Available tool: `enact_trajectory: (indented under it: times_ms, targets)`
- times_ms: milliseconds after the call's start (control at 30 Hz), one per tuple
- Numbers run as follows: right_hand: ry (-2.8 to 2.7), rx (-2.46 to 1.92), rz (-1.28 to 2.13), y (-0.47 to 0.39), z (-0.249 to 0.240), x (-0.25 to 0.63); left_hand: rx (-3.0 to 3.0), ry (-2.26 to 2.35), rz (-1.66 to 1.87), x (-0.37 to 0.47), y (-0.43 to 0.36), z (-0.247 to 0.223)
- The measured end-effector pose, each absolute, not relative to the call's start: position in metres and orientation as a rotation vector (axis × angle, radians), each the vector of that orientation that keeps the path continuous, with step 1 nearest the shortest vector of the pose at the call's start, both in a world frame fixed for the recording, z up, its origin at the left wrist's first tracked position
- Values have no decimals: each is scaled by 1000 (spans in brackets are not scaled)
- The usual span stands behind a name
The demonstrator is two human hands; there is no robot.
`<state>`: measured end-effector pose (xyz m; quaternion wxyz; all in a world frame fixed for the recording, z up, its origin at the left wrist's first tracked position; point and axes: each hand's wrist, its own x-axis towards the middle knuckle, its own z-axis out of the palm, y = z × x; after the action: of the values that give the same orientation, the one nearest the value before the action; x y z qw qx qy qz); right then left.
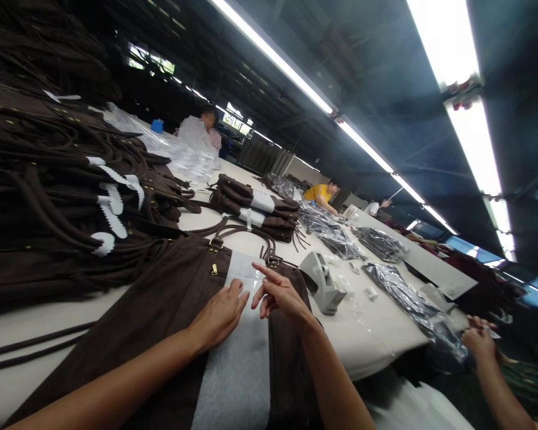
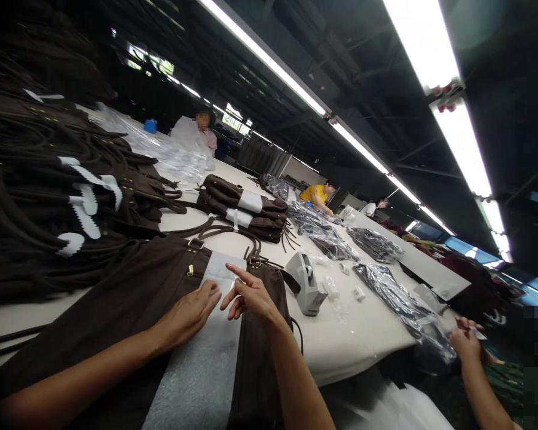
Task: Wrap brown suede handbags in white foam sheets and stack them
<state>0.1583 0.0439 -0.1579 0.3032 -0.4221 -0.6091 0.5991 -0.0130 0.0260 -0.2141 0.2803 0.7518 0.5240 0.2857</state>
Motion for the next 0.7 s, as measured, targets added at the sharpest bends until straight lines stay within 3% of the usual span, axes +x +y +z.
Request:
enact_trajectory:
  times_ms: [467, 567, 700]
  targets:
    - [-1935, -1335, 1390, 48, -174, 162, 1893, 1420, 825, -20, 36, -213]
    - [-2150, -1415, 1027, 48, -174, 163, 1846, 1451, 842, -18, 37, -215]
    - [-2546, -1482, 133, 53, -167, 166, 1792, 1512, 832, -15, 39, -214]
